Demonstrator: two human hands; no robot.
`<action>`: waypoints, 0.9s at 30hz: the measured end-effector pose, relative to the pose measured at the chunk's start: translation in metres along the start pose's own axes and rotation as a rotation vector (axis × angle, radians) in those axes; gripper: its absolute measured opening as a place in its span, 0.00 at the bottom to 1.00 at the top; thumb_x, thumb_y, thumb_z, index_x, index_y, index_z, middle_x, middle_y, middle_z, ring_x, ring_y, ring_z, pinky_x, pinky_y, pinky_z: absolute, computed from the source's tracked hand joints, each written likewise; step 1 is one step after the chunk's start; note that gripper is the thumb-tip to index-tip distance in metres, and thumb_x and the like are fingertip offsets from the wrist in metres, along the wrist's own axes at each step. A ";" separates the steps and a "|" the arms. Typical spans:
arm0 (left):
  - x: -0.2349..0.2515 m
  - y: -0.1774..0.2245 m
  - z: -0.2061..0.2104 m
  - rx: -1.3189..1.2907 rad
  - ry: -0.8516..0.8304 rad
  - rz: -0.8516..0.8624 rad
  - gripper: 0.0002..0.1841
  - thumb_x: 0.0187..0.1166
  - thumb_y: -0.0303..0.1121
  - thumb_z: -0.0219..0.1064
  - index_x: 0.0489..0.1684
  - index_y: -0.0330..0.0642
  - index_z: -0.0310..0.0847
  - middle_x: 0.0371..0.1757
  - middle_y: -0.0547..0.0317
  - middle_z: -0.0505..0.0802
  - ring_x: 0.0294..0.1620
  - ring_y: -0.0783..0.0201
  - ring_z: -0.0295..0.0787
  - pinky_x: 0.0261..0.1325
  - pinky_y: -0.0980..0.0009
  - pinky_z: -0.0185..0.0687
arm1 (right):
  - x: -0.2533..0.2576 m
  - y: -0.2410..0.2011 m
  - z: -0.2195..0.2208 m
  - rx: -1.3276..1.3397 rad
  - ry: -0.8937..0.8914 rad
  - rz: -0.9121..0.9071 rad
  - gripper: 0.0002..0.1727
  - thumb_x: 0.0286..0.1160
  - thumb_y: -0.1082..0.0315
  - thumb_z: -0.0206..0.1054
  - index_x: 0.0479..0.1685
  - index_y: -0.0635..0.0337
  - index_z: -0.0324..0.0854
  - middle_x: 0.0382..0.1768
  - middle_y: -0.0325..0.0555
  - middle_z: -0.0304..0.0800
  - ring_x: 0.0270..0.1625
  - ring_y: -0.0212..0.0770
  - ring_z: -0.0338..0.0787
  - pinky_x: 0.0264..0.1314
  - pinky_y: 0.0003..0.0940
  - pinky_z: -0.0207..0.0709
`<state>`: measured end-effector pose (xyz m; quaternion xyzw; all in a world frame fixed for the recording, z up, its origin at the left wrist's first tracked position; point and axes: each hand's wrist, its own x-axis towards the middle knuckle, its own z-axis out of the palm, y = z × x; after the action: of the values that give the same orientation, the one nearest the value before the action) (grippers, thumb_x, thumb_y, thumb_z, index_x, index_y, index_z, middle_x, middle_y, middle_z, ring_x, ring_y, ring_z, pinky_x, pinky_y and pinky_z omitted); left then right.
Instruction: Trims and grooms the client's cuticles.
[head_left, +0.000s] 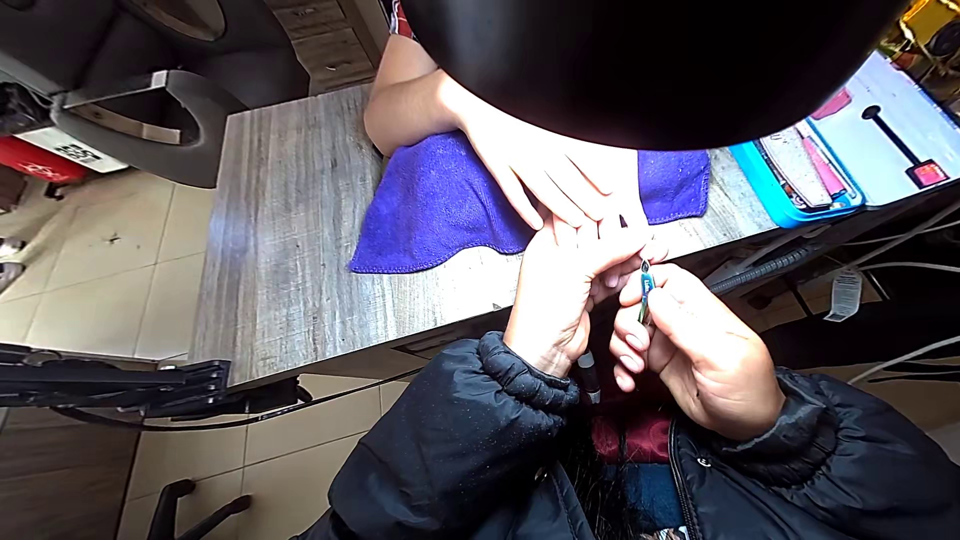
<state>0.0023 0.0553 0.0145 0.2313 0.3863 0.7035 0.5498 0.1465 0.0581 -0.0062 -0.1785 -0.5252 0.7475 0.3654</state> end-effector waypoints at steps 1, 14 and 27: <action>0.000 0.001 -0.001 -0.013 -0.009 -0.002 0.09 0.76 0.14 0.65 0.45 0.35 0.75 0.33 0.48 0.93 0.29 0.65 0.93 0.36 0.75 0.90 | -0.001 0.001 -0.001 -0.002 -0.022 0.007 0.14 0.92 0.68 0.38 0.52 0.53 0.71 0.24 0.37 0.74 0.20 0.29 0.80 0.21 0.22 0.80; 0.001 0.010 -0.017 -0.054 -0.141 -0.136 0.14 0.94 0.34 0.48 0.47 0.36 0.79 0.39 0.49 0.95 0.42 0.57 0.97 0.50 0.61 0.95 | 0.016 -0.024 -0.037 -0.577 0.070 -0.276 0.10 0.86 0.72 0.51 0.60 0.57 0.69 0.36 0.30 0.83 0.34 0.25 0.87 0.40 0.24 0.86; -0.008 0.020 -0.031 -0.183 -0.260 -0.186 0.19 0.95 0.33 0.38 0.56 0.34 0.76 0.56 0.39 0.92 0.61 0.47 0.93 0.66 0.50 0.88 | 0.086 -0.084 -0.045 -1.939 0.180 0.144 0.23 0.81 0.59 0.68 0.59 0.74 0.78 0.64 0.74 0.77 0.75 0.76 0.71 0.62 0.73 0.64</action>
<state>-0.0307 0.0373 0.0129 0.2326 0.2661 0.6461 0.6765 0.1482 0.1657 0.0635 -0.4898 -0.8703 -0.0049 0.0521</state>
